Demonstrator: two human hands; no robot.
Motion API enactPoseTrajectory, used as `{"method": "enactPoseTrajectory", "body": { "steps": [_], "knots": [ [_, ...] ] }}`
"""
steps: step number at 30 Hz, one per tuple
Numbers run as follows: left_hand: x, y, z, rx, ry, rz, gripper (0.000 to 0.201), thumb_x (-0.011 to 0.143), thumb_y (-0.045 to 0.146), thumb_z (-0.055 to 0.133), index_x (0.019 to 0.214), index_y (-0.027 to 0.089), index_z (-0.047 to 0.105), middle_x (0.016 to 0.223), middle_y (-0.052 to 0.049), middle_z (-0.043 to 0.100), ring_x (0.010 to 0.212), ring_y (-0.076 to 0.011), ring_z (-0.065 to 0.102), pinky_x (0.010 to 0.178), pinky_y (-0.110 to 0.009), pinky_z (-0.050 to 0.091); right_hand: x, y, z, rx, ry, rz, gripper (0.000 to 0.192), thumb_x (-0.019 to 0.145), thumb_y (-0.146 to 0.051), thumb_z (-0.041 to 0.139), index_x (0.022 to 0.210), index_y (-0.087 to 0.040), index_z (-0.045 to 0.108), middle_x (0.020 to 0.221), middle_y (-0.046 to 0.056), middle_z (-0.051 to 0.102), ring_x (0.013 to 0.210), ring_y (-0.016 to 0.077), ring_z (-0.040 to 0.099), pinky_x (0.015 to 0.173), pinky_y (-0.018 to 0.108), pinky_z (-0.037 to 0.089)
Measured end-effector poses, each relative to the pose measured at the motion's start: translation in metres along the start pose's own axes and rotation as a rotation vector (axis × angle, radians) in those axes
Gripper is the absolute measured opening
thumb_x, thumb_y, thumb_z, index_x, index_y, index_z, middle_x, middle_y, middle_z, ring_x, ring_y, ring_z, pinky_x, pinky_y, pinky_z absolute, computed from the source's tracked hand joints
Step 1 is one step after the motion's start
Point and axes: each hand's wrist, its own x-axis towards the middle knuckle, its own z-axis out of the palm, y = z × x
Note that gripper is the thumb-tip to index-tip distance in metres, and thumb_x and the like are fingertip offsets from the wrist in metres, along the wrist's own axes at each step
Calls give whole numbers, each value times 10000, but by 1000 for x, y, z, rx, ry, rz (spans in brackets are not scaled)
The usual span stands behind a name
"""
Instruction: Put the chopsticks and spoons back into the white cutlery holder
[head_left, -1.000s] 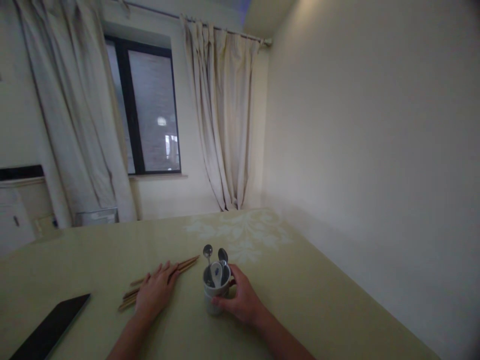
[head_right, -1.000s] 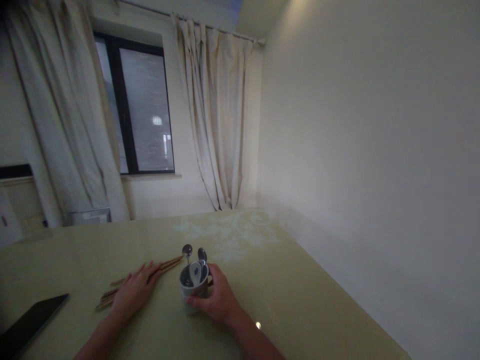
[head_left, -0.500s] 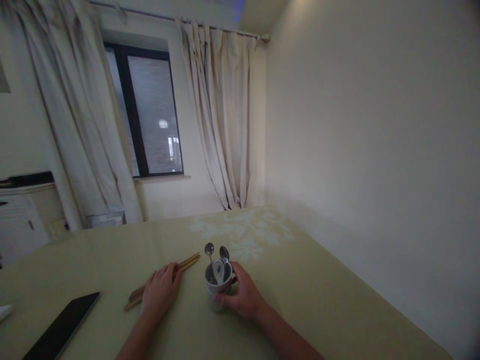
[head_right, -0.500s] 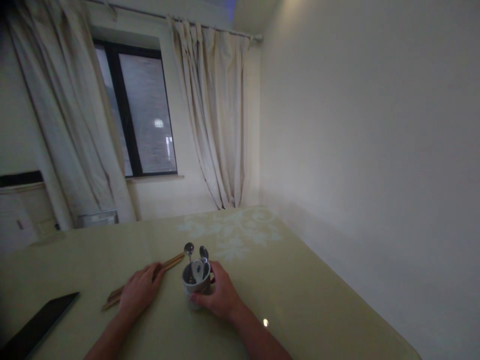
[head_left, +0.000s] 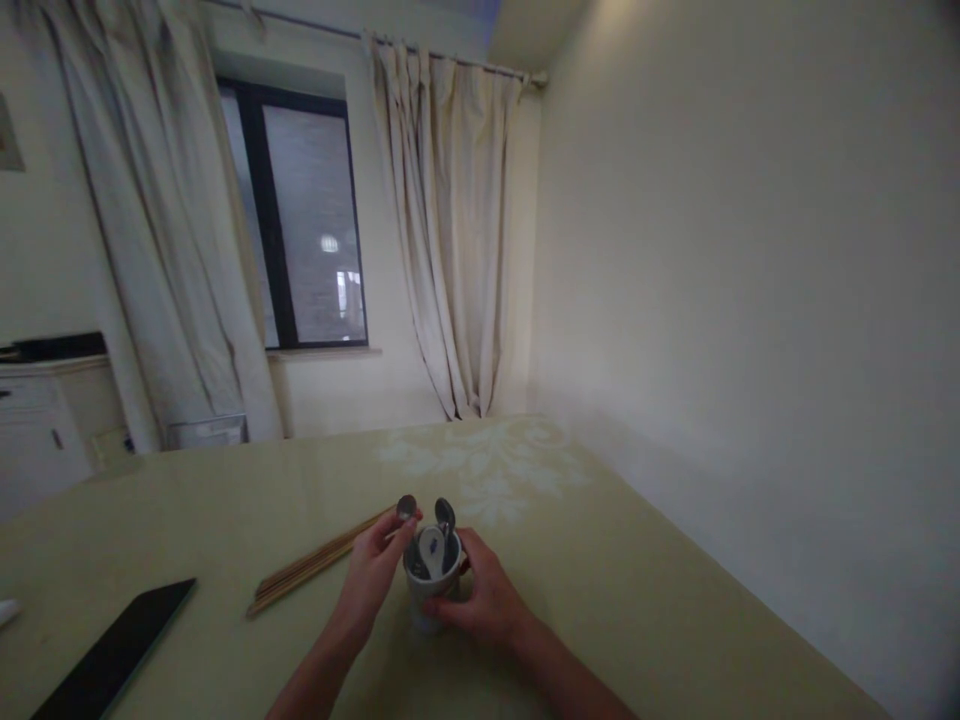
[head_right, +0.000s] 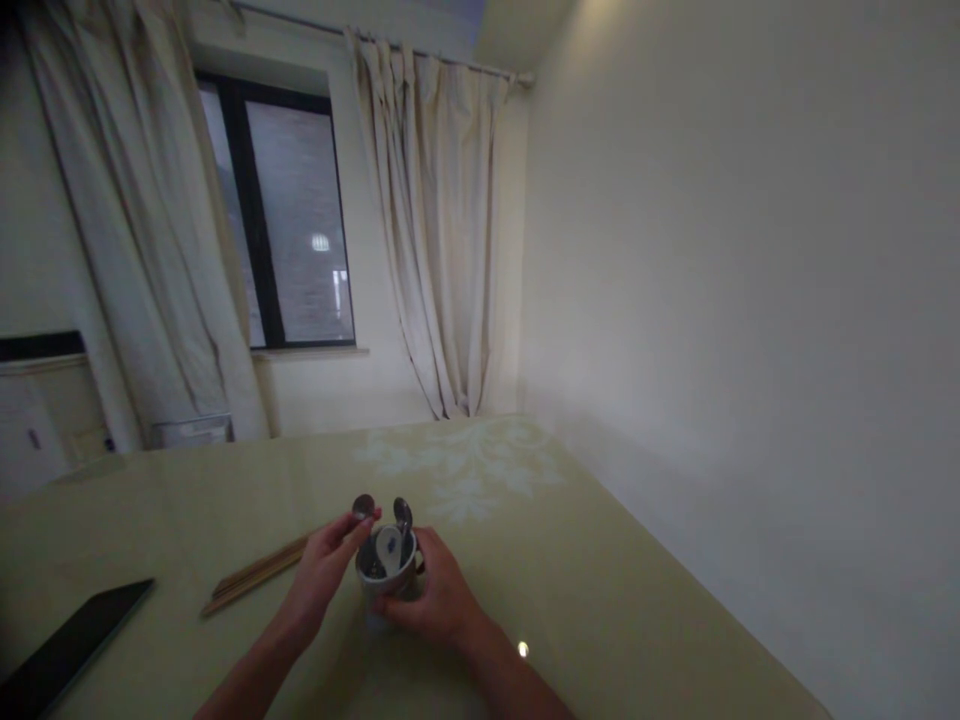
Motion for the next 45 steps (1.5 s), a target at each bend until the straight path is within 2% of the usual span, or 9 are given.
{"method": "enactPoseTrajectory", "body": {
  "steps": [6,10,13,16,19,22,27,39,45],
  "knots": [
    [3,0,-11,-233,209,-17,495,718,627,840,974,206,794,1031,-81,838,1134,-294,743,1082,-461,542,-1,-1,-1,-5,11,19,658,671,-260,917,1276,-256,658,1199,68,729,1076,311,677,926,409,538],
    [14,15,-37,-480,380,77,399,799,642,768,896,263,694,856,14,768,903,-192,738,956,-410,595,-3,1,0,5,18,20,681,680,-284,922,1301,-248,644,1236,81,724,1122,321,669,979,432,521],
    [22,19,-66,-524,510,125,376,853,633,719,922,270,647,644,86,561,609,-103,575,731,-284,571,-3,2,0,18,5,14,694,689,-321,930,1313,-237,639,1239,87,721,1114,311,673,969,424,520],
    [26,11,-93,-325,597,112,415,854,645,668,959,243,661,622,106,394,476,-77,330,485,-215,353,-2,1,-1,21,-8,18,694,704,-328,923,1327,-233,633,1244,87,721,1109,297,675,925,393,524],
    [32,-4,-108,242,632,101,392,896,570,565,961,210,705,721,39,497,536,-130,434,509,-268,386,-2,0,-2,14,-22,34,706,717,-336,917,1349,-230,621,1270,90,714,1133,294,666,919,382,517],
    [41,-25,-114,775,552,188,369,945,397,470,1024,164,745,956,-87,627,749,-211,612,757,-347,531,-3,0,-2,-4,-14,52,725,703,-352,927,1345,-214,619,1266,99,715,1131,300,661,941,401,506],
    [46,-62,-114,1091,255,176,395,1056,319,384,1190,187,731,1189,-115,704,918,-230,706,830,-326,530,-5,-1,-3,25,-24,62,762,692,-359,930,1369,-227,607,1285,100,708,1139,312,662,941,414,507],
    [53,-72,-118,1230,56,119,552,933,-10,376,1277,202,752,1221,-101,745,1125,-216,692,1034,-309,487,-7,-3,-2,58,-32,80,723,723,-352,900,1365,-228,592,1278,105,709,1149,321,658,988,449,500],
    [53,-73,-118,1205,-4,117,542,910,3,403,1236,217,780,1226,-102,761,1128,-244,695,1032,-352,496,-6,-4,-2,47,-31,77,723,710,-338,909,1355,-227,602,1275,99,707,1148,318,658,979,443,501]
  ]
}}
